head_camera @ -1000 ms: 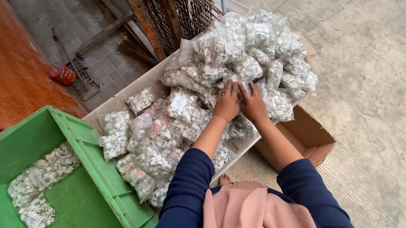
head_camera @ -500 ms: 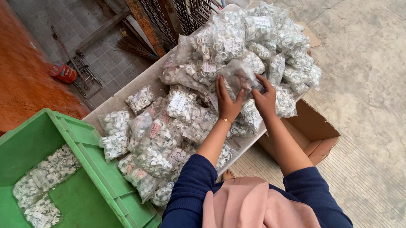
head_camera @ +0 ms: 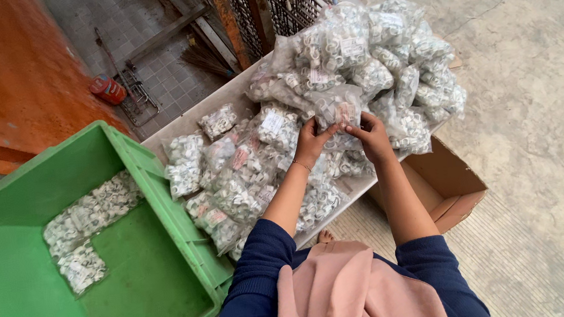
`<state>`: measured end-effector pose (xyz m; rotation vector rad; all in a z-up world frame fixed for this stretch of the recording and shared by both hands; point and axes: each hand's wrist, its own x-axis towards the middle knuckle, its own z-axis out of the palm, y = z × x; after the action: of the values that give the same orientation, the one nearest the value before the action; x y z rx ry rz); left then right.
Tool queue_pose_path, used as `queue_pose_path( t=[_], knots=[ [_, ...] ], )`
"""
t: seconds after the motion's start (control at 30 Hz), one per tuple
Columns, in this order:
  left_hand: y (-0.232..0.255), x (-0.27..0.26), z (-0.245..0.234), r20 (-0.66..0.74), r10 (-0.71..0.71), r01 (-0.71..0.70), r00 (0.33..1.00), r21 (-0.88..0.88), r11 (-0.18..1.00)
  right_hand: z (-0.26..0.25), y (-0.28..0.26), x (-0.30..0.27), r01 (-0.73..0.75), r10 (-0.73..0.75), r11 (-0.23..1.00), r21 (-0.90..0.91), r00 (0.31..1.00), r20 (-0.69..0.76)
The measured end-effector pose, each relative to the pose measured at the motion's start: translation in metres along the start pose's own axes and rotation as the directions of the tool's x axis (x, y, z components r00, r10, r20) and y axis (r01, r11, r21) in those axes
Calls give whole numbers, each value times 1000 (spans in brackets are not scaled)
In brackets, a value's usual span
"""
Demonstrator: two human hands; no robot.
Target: The person transfers small plastic-wrapped packages from a large white bin into a green plastic crate. They pick up one or two packages at a time and place them in neat rows inside the crate, continuing until the crate is filled.
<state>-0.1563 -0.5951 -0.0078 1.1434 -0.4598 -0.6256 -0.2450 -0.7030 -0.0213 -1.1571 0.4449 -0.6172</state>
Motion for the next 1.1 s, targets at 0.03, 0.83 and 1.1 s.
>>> queue_pose_path(
  t=[0.03, 0.83, 1.1],
  knots=[
    [3, -5, -5, 5, -15, 15, 1000, 1, 1000, 4, -1, -4, -3, 3, 1000, 4, 1000, 10],
    [95, -75, -79, -155, 78, -37, 985, 253, 967, 125, 8, -63, 26, -15, 984, 174, 998, -64],
    [112, -87, -93, -33, 75, -65, 997, 240, 969, 141, 7, -72, 159, -91, 937, 310, 970, -224]
  ],
)
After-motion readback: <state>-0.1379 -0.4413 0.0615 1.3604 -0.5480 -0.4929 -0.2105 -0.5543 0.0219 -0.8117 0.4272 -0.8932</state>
